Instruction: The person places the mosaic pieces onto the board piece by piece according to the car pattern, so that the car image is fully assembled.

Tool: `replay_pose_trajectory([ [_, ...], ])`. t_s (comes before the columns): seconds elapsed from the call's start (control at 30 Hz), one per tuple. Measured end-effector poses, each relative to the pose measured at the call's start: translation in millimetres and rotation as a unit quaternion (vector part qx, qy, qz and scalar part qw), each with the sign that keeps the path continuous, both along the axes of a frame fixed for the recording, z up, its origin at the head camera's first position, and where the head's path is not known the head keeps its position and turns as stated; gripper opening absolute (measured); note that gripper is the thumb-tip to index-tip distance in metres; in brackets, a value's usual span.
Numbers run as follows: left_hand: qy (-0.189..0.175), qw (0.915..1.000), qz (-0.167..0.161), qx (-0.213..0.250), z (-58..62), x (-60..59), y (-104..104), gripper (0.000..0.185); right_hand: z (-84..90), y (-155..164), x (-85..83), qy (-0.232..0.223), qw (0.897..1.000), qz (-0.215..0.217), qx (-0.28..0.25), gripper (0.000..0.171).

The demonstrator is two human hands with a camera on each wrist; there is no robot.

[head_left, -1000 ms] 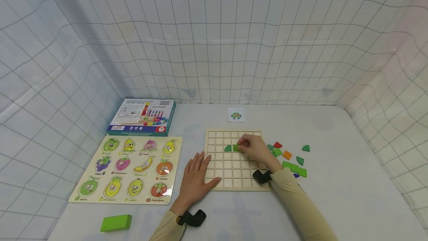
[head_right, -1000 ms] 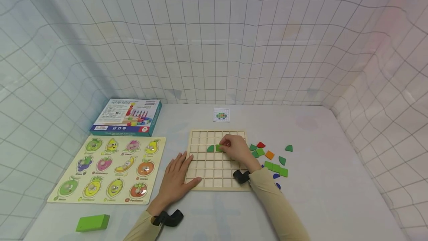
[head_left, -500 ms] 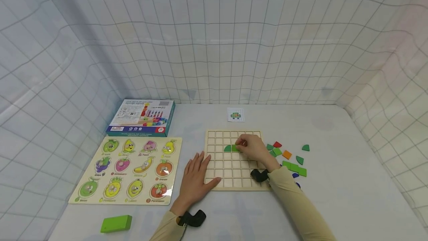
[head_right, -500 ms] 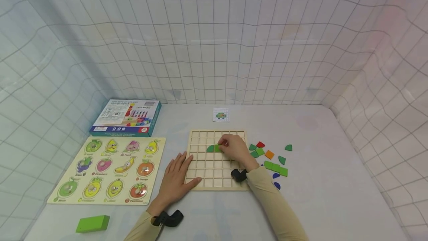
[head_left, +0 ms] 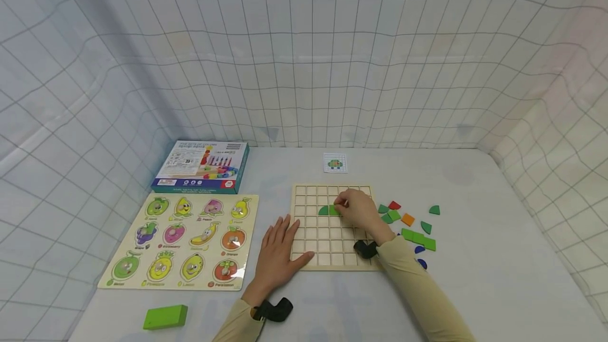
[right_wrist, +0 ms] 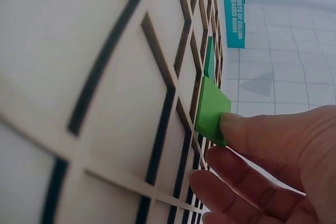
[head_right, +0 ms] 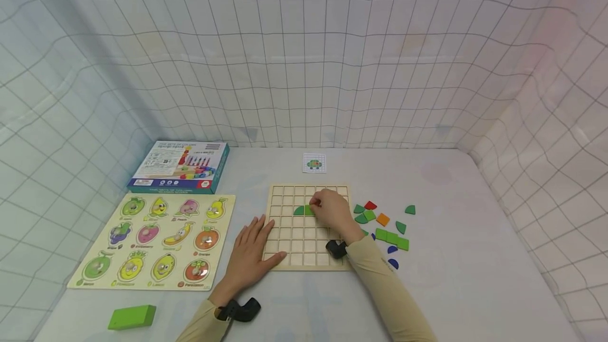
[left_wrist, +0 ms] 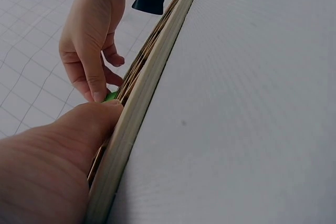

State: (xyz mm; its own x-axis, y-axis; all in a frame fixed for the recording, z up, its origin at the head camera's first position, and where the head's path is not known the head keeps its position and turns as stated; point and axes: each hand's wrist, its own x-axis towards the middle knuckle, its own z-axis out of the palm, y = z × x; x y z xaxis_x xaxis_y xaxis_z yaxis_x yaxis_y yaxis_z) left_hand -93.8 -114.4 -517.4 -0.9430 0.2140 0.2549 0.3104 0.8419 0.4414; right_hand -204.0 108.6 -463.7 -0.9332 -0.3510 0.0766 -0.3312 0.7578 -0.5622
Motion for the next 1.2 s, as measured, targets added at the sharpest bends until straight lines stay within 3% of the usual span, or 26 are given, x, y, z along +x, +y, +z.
replay_pose_trajectory([
  [0.53,0.012,0.9999,-0.001,0.005,0.0,1.1,0,0.079,-2.1,4,2.5,-0.005,1.000,0.011,-0.012,0.004],
  [0.97,0.013,0.9999,0.000,0.000,-0.1,1.0,-2,0.079,-7.7,31,3.4,0.002,0.991,0.112,-0.078,0.016],
  [1.2,0.012,0.9999,-0.003,0.001,1.9,1.8,0,0.079,-6.6,59,10.9,0.043,0.992,0.079,-0.085,0.013],
])
